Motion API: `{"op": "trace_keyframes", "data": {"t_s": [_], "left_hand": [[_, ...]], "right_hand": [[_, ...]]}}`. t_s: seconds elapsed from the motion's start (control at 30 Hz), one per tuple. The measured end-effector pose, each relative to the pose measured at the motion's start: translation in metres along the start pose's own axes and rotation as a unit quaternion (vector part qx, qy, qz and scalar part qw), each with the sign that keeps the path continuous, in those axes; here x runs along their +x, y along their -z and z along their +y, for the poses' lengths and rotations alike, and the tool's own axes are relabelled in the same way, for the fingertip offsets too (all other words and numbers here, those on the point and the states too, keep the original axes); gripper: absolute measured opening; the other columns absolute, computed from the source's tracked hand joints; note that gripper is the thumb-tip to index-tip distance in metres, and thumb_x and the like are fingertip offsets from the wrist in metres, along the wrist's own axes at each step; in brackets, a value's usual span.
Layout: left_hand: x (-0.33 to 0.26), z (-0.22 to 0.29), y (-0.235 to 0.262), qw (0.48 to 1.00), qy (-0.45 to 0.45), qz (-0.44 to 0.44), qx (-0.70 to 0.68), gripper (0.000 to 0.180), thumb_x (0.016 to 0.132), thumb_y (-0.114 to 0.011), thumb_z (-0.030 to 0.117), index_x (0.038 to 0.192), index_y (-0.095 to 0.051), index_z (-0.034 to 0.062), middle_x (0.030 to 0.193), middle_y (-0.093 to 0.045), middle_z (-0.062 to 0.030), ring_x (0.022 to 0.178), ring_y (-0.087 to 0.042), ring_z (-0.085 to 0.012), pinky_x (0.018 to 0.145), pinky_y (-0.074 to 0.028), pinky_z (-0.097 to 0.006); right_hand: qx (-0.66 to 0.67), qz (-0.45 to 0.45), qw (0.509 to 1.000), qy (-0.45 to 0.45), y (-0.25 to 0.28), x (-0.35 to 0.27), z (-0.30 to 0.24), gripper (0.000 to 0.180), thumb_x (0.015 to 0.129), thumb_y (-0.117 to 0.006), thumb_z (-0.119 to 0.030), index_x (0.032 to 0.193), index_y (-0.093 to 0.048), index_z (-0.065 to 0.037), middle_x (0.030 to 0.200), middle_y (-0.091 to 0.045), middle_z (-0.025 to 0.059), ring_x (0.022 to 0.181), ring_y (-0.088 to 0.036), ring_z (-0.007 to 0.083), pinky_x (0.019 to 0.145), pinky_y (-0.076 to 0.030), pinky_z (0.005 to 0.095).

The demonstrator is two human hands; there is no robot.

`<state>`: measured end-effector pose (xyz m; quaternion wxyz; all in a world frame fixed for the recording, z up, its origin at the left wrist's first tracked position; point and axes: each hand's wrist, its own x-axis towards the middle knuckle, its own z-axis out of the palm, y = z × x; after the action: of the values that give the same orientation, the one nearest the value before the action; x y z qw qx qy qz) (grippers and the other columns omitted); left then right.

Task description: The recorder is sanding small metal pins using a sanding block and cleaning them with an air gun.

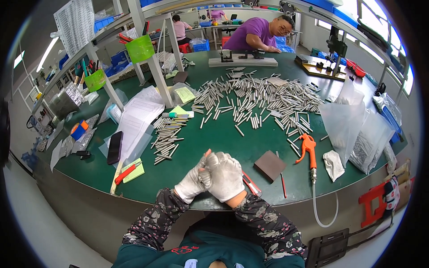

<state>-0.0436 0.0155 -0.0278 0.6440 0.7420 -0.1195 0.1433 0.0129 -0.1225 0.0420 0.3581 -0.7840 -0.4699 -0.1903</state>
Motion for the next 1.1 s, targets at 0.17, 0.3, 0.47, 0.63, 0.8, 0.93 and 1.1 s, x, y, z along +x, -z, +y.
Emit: {"op": "trace_keyframes", "data": {"t_s": [0.17,0.3,0.47,0.63,0.8,0.93,1.1], "left_hand": [[0.005,-0.012,-0.002,0.981,0.086,0.022,-0.174,0.087,0.089,-0.067,0.012,0.153,-0.01,0.0129,0.141,-0.043,-0.0052,0.124,-0.046,-0.015,0.109,-0.032,-0.03],[-0.005,-0.011,0.0,0.995,-0.063,0.059,0.057,0.078,0.09,-0.066,0.013,0.152,-0.019,0.008,0.136,-0.045,-0.0043,0.123,-0.045,-0.0142,0.11,-0.03,-0.031],[-0.008,-0.005,0.011,0.995,-0.035,-0.001,0.093,0.072,0.084,-0.071,0.014,0.144,-0.031,0.0113,0.139,-0.047,-0.0074,0.127,-0.048,-0.0211,0.112,-0.032,-0.035],[-0.014,0.002,0.015,0.981,0.016,0.046,0.188,0.058,0.079,-0.074,0.022,0.13,-0.049,0.0101,0.131,-0.054,-0.0111,0.122,-0.052,-0.0268,0.107,-0.038,-0.037],[-0.014,0.006,0.013,0.954,-0.024,0.024,0.298,0.067,0.078,-0.074,0.013,0.137,-0.043,0.0053,0.134,-0.051,-0.0102,0.126,-0.047,-0.0196,0.11,-0.035,-0.035],[-0.013,0.007,0.01,0.972,0.039,0.039,0.227,0.057,0.075,-0.076,0.018,0.126,-0.054,0.0061,0.132,-0.053,-0.0125,0.125,-0.049,-0.0252,0.107,-0.037,-0.037],[-0.012,0.01,0.009,0.872,-0.105,0.053,0.476,0.054,0.073,-0.074,0.027,0.12,-0.057,0.0074,0.126,-0.056,-0.0146,0.114,-0.055,-0.0309,0.101,-0.042,-0.041]], "right_hand": [[-0.012,-0.095,0.995,-0.016,-0.013,0.002,-0.004,0.05,0.085,-0.058,-0.044,0.105,-0.056,0.002,0.087,-0.059,0.0173,0.079,-0.062,0.0349,0.067,-0.049,0.0458],[0.018,-0.063,0.998,-0.007,-0.022,-0.003,-0.001,0.049,0.083,-0.061,-0.042,0.106,-0.055,0.002,0.087,-0.06,0.0168,0.079,-0.063,0.0337,0.065,-0.05,0.0454],[0.026,-0.063,0.997,0.027,-0.026,-0.005,0.001,0.053,0.089,-0.054,-0.05,0.104,-0.053,0.001,0.081,-0.057,0.0147,0.075,-0.059,0.0339,0.064,-0.046,0.046],[0.006,-0.089,0.995,0.038,-0.025,-0.004,-0.005,0.051,0.088,-0.055,-0.048,0.101,-0.054,0.0,0.077,-0.059,0.0152,0.074,-0.06,0.0336,0.063,-0.047,0.0453],[-0.027,-0.122,0.992,0.029,-0.02,-0.003,-0.004,0.048,0.083,-0.061,-0.041,0.11,-0.059,-0.002,0.086,-0.063,0.0152,0.079,-0.064,0.0303,0.065,-0.049,0.044],[-0.03,-0.132,0.991,0.02,-0.018,-0.003,-0.003,0.044,0.084,-0.061,-0.039,0.108,-0.06,-0.002,0.085,-0.063,0.0157,0.079,-0.064,0.031,0.065,-0.049,0.0443],[-0.035,-0.137,0.99,0.02,-0.018,-0.001,-0.005,0.041,0.084,-0.06,-0.038,0.105,-0.06,-0.002,0.086,-0.063,0.0156,0.079,-0.064,0.0313,0.066,-0.05,0.0447]]}}
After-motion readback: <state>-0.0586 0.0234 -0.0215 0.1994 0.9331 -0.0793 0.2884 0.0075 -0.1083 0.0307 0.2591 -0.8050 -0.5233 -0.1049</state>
